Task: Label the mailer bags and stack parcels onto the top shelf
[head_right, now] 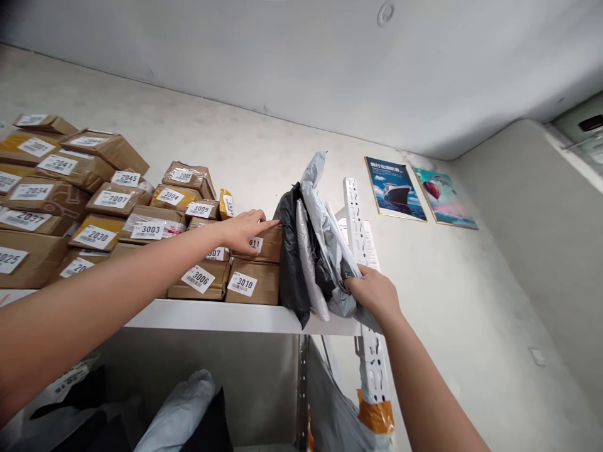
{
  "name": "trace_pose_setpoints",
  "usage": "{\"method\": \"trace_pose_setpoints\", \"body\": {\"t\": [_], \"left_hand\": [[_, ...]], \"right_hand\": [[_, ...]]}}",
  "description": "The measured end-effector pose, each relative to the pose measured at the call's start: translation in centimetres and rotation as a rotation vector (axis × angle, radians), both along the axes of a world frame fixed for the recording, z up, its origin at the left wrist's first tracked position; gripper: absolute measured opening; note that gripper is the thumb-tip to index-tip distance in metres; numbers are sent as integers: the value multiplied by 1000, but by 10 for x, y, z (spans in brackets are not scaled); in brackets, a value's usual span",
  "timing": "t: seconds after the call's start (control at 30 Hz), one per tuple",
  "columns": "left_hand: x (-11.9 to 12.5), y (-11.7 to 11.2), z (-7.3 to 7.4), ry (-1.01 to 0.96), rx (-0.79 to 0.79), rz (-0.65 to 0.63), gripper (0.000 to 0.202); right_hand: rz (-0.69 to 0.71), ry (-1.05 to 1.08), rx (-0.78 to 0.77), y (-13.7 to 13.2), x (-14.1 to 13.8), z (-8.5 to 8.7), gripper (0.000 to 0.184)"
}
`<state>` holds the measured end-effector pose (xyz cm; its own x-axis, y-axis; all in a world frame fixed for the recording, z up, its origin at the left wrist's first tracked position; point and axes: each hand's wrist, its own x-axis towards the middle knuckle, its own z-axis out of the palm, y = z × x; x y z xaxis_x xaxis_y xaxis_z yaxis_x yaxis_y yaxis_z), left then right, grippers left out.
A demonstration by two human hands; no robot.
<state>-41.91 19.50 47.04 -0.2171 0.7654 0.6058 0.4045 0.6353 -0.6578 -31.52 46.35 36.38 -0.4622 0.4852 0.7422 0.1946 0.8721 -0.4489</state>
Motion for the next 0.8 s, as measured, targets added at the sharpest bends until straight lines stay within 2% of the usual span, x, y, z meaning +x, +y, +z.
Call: {"method": "trace_pose_setpoints", "body": {"t": [0.13,0.23,0.47,0.6,0.73,0.8], "left_hand": [[4,4,3,-7,-9,48,110],[3,6,1,-11,-8,51,105],[-8,8,-11,112,43,-36,111],[-5,4,-6,133,46,-67,110],[5,-5,1,154,61,-133,93],[10,-10,3,138,67,-108,97]], "right_hand": [[-9,-14,11,-1,1,0,14],[-8,-4,23,-1,1,0,16],[10,10,9,-2,0,-1,14],[12,13,8,-1,-1,-1,13],[2,15,7,0,-2,-2,14],[2,17,6,1,-3,-2,13]]}}
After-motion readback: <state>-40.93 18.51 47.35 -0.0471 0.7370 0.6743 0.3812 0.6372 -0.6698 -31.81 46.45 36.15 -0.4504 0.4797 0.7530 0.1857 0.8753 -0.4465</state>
